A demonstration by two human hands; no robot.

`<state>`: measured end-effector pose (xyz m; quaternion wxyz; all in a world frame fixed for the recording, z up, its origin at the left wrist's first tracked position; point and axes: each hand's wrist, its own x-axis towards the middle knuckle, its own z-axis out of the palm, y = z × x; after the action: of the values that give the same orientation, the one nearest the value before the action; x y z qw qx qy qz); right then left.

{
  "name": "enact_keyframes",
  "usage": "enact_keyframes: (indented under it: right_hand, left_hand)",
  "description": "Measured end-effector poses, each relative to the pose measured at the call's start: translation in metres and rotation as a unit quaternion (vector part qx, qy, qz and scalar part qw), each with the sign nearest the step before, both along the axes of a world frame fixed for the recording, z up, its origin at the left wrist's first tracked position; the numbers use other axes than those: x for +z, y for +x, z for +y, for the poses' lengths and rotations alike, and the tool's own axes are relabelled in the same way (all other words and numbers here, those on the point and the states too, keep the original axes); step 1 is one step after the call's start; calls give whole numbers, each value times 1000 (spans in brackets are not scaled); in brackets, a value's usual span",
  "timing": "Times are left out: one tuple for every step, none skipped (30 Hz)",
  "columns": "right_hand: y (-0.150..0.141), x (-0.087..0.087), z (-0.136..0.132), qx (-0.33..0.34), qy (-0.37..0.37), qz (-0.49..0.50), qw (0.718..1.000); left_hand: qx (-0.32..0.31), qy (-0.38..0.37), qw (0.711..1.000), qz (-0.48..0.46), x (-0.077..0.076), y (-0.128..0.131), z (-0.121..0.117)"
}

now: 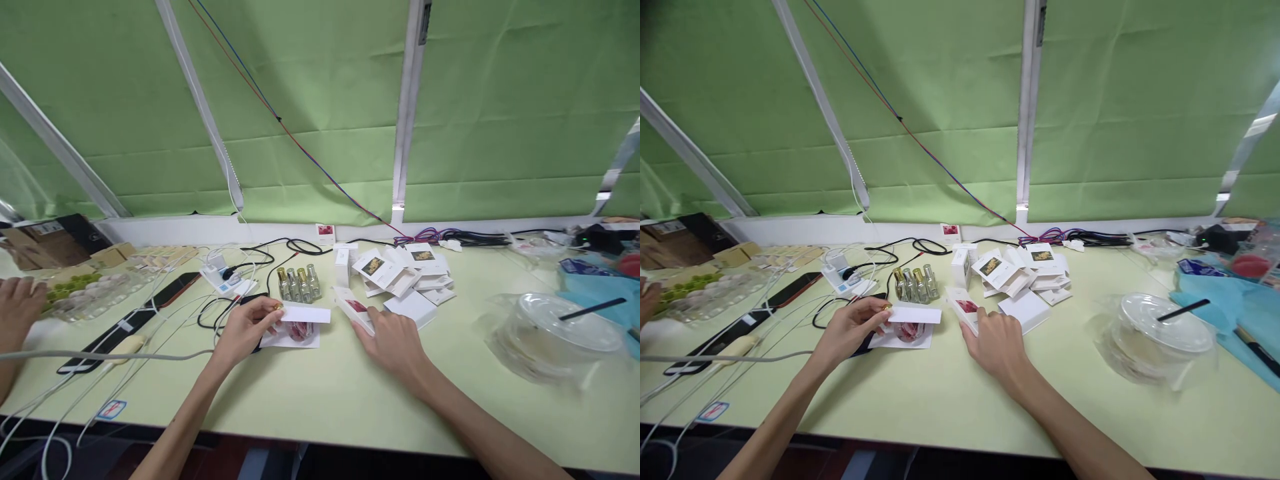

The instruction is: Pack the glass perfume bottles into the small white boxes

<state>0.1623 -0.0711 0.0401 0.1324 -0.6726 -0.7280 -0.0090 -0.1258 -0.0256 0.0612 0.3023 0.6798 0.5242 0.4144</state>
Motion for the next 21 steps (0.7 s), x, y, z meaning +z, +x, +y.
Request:
enact_keyframes:
  right_hand:
    - [0, 1, 0, -5, 1, 4, 1000]
    - [0, 1, 0, -9, 3, 6, 1000]
    - [0, 0, 0, -10, 5, 7, 1000]
    - [0, 0, 0, -9, 8, 7, 1000]
    - [0, -2, 1, -6, 11, 6, 1000]
    - [-1, -5, 1, -1, 15, 5, 1000]
    - [-1, -8, 2, 7, 20, 3, 1000]
    - [-1, -11, 2, 20, 30, 2, 999]
    - [-1, -15, 3, 34, 45, -1, 998]
    - [-1, -19, 3, 50, 67, -3, 996]
    - [-2, -22, 4, 69, 92, -6, 993]
    - [-2, -25, 3, 91, 120, -8, 989]
    - [-3, -26, 3, 115, 148, -11, 982]
    - [-5, -26, 3, 143, 172, -13, 975]
    - [-7, -25, 2, 173, 188, -17, 967]
    - [-10, -23, 2, 204, 197, -21, 959]
    - [-13, -20, 3, 232, 198, -28, 952]
    - [-17, -17, 5, 256, 194, -35, 946]
    - [-20, -15, 8, 274, 186, -43, 943]
    - [-24, -12, 13, 289, 176, -53, 939]
    - [-28, -9, 17, 302, 165, -63, 937]
  left_hand:
    - [11, -2, 1000, -11, -3, -1, -1]
    - [22, -5, 1000, -22, -7, -1, -3]
    - [31, -7, 999, -34, -10, -1, -4]
    - [38, -9, 998, -45, -13, 0, -5]
    - [42, -10, 998, -54, -15, 1, -7]
    - [44, -8, 997, -62, -17, 3, -9]
    - [45, -5, 997, -65, -18, 4, -11]
    - [44, -1, 997, -66, -18, 6, -13]
    - [43, 2, 997, -65, -17, 9, -15]
    - [41, 4, 997, -62, -16, 11, -17]
    - [38, 5, 997, -60, -15, 13, -19]
    - [36, 5, 998, -59, -14, 14, -21]
    - [33, 5, 998, -56, -13, 15, -22]
    - [30, 5, 998, -54, -12, 16, -23]
    - [26, 7, 998, -51, -11, 17, -24]
    - [23, 8, 998, -50, -11, 17, -24]
    - [20, 10, 999, -49, -11, 18, -24]
    - [18, 12, 999, -49, -11, 18, -24]
    - [16, 14, 999, -50, -11, 19, -24]
    - [15, 17, 998, -52, -11, 19, -24]
    - [14, 20, 998, -53, -11, 20, -24]
